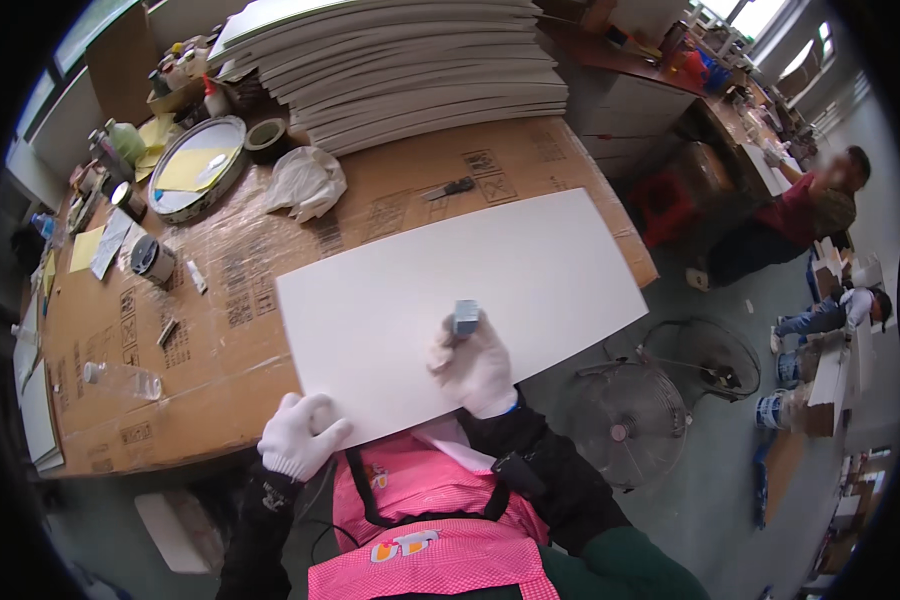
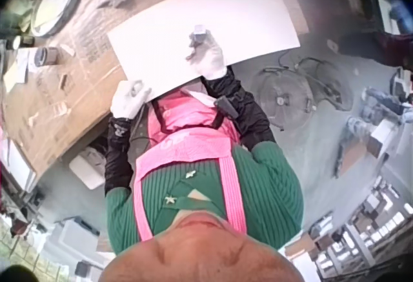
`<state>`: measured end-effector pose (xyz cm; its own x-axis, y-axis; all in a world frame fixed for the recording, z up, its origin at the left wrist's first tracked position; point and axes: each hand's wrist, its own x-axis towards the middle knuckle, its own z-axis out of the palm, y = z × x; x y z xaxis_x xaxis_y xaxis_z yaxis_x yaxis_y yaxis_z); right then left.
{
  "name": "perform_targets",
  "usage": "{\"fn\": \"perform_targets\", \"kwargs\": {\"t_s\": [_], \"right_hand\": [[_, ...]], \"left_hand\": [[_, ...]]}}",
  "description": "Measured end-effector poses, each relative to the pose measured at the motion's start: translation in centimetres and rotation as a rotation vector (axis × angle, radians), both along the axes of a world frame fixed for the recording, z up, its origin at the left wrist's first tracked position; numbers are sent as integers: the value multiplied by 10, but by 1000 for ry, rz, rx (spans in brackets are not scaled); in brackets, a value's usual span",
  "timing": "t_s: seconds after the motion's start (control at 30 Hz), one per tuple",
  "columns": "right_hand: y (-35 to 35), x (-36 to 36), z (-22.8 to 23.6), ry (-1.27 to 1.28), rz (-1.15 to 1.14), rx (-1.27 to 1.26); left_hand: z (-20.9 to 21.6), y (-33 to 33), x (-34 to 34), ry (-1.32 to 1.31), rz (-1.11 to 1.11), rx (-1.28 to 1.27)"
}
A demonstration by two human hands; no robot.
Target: Polishing and cleaning white furniture panels using a polishing block and cloth.
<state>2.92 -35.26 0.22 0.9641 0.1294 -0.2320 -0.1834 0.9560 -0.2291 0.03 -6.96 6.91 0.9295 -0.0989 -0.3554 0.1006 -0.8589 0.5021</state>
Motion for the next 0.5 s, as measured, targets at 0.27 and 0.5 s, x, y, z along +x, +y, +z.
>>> {"fn": "perform_targets", "kwargs": {"t_s": [0.27, 0.5], "right_hand": [[88, -16, 38, 102, 280, 240], [-25, 53, 8, -548, 328, -1342]], "left_hand": [[10, -65, 29, -154, -12, -808], [-46, -17, 43, -179, 302, -1024]]}}
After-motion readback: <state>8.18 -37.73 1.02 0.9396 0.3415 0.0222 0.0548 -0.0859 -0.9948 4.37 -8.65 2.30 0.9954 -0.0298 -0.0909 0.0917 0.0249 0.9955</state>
